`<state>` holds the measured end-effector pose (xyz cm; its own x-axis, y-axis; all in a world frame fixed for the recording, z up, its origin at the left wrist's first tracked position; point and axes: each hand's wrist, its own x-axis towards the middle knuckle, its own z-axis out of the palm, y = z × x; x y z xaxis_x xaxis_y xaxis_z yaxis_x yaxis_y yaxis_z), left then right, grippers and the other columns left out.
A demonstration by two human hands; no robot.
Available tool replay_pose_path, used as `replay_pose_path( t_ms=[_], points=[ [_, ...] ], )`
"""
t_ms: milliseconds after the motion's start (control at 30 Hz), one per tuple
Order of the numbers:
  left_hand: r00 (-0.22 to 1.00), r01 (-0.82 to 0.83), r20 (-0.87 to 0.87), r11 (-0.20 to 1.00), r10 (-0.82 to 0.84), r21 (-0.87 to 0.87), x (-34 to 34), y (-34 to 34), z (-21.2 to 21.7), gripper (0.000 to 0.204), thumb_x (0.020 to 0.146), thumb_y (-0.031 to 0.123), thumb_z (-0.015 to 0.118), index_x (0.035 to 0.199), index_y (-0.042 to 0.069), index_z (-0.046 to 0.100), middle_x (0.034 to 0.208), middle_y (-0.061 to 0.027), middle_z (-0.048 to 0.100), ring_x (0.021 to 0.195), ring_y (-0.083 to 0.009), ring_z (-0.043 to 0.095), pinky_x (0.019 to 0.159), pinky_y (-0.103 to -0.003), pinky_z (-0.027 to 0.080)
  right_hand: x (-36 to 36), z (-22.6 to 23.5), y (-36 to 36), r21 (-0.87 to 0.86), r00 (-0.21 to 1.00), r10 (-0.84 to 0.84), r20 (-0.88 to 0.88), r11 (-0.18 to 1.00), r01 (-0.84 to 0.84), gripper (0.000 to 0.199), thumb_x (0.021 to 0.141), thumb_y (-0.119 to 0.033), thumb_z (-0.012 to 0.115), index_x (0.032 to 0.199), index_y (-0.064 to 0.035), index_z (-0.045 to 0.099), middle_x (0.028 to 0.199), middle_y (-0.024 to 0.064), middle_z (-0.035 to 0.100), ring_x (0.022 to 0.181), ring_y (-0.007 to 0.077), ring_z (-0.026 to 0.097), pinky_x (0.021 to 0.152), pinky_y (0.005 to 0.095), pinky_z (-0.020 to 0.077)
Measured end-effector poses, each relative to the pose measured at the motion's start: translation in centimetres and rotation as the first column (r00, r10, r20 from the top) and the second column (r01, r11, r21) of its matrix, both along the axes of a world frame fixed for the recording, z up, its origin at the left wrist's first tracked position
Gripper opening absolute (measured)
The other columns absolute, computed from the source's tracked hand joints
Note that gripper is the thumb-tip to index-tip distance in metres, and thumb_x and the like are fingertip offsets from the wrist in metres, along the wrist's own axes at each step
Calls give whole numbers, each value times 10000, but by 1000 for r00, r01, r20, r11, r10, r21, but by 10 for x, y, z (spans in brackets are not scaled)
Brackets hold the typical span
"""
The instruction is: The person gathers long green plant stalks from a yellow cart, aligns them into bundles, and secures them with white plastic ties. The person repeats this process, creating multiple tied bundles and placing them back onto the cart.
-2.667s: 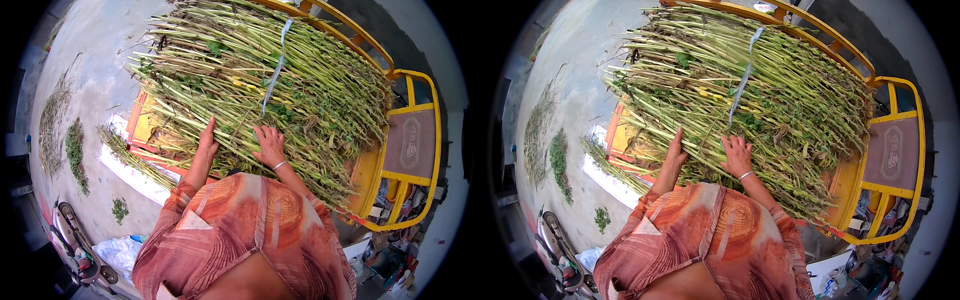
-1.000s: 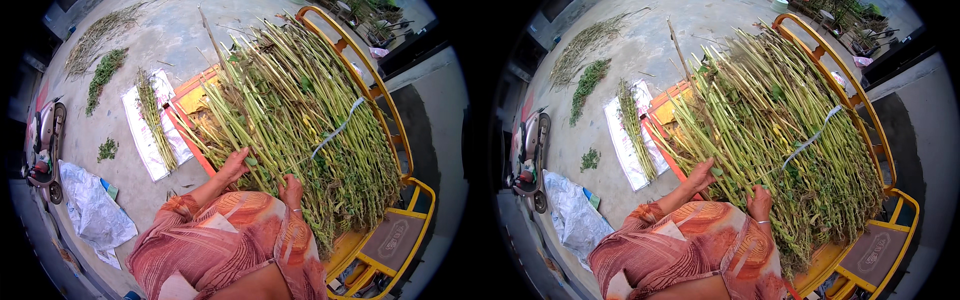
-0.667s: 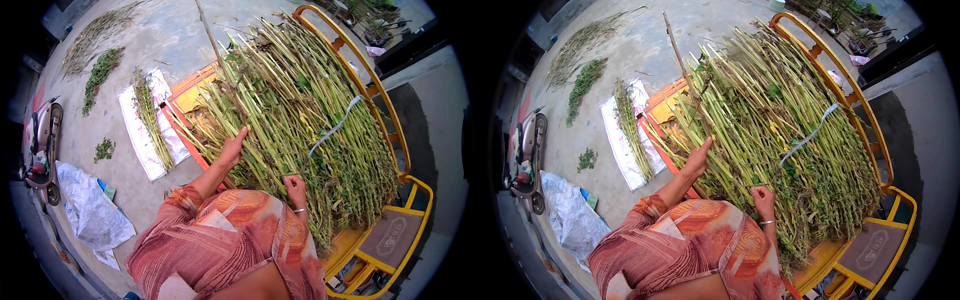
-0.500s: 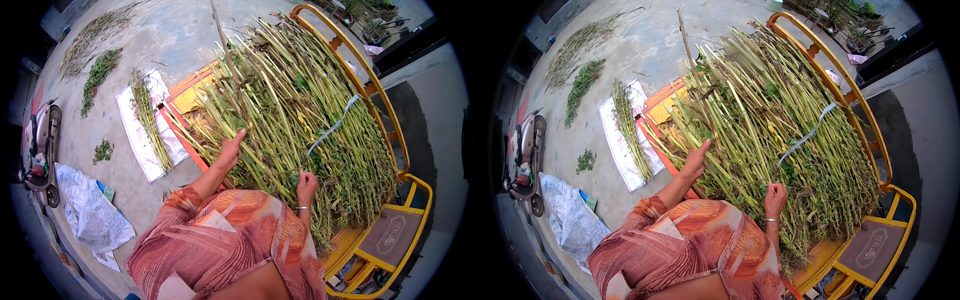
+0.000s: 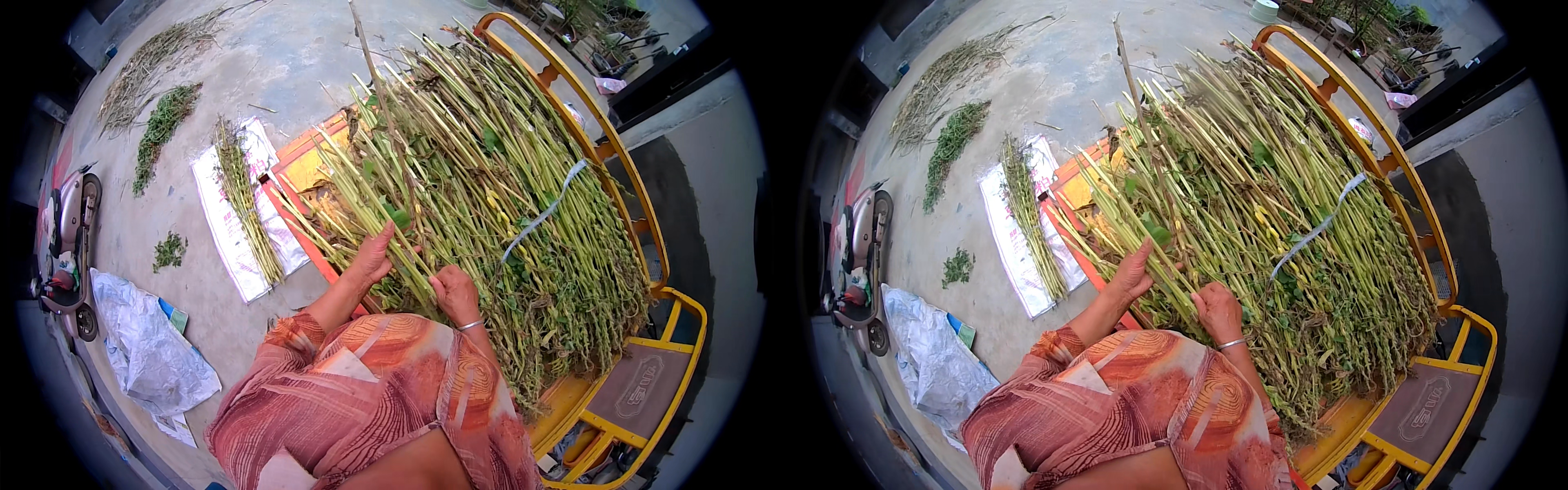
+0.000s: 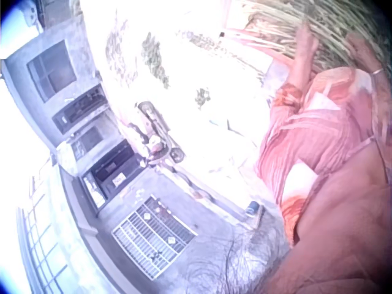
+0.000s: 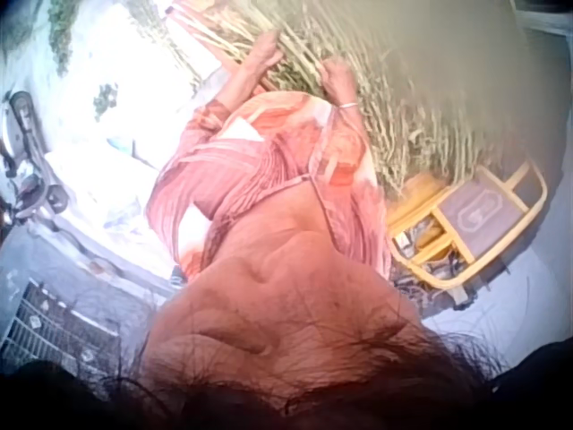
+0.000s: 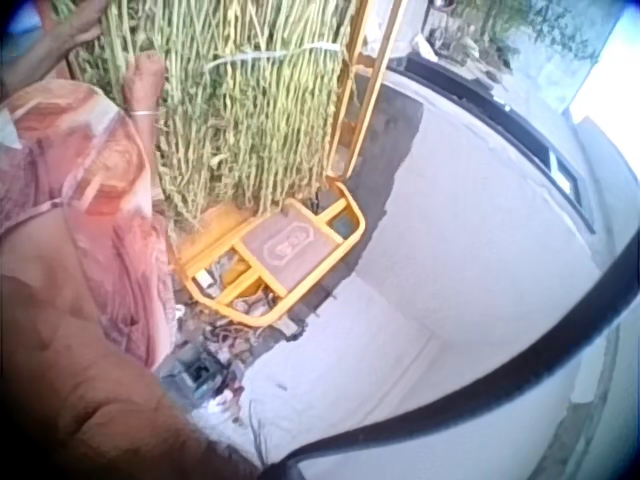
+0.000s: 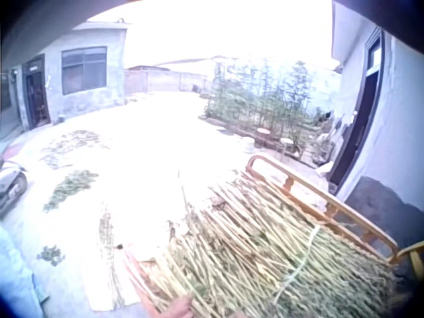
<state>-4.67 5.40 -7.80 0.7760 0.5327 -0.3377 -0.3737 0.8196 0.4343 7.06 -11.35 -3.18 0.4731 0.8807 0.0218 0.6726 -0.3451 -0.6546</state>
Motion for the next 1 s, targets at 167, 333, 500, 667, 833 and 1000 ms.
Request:
replay_pose_path(
  t_ms=[167, 333, 500, 667, 833, 1000],
  points=[
    [998, 21, -58, 996, -26, -83, 0, -2, 9, 453, 914, 293, 572, 1239, 26, 405, 1237, -146, 514, 1069, -265, 556, 902, -506, 519, 19, -5, 10, 65, 988, -63, -142, 995, 72, 192, 817, -229, 670, 841, -43, 629, 825, 91, 611, 684, 272, 597, 597, 366, 469],
    [995, 102, -21, 995, -102, 20, 3, -2, 25, 444, 930, 222, 543, 1283, -17, 418, 1217, -154, 554, 1045, -273, 589, 869, -420, 539, 25, -11, 49, 95, 838, 7, -546, 994, 54, 208, 884, -201, 609, 910, 5, 601, 694, 39, 620, 634, 138, 590, 596, 284, 476],
    [984, 172, -28, 983, -174, -62, -2, -4, 27, 385, 927, 178, 534, 1248, -26, 470, 1125, -171, 597, 978, -267, 622, 852, -413, 534, 33, 14, 46, 230, 726, -89, -682, 916, 328, 228, 946, -232, 540, 834, -35, 532, 604, -18, 505, 533, 50, 486, 491, 208, 413],
    [985, 165, 31, 973, -172, 161, 16, -28, 64, 345, 906, 90, 536, 1221, -18, 444, 998, -133, 612, 808, -200, 626, 724, -353, 539, 59, 99, 63, 482, 875, -139, -463, 789, 381, 266, 937, -250, 565, 784, -40, 508, 597, -30, 460, 525, 45, 414, 453, 221, 344],
    [999, -41, 0, 999, 41, 25, 7, -20, 44, 381, 914, 82, 500, 1283, 65, 406, 823, -69, 546, 665, -152, 520, 636, -321, 480, 144, 218, 44, 691, 923, -369, -106, 640, 336, 299, 928, -305, 577, 797, -39, 532, 602, -43, 453, 531, 32, 399, 461, 195, 318],
    [1000, 10, 21, 999, -9, -33, 14, -10, 18, 299, 916, 151, 562, 1191, 77, 471, 842, -51, 542, 676, -145, 521, 651, -337, 486, 166, 327, -38, 578, 686, -622, 377, 737, 350, 309, 922, -310, 589, 816, -22, 558, 620, -52, 400, 569, 48, 343, 496, 214, 294]
  ],
)
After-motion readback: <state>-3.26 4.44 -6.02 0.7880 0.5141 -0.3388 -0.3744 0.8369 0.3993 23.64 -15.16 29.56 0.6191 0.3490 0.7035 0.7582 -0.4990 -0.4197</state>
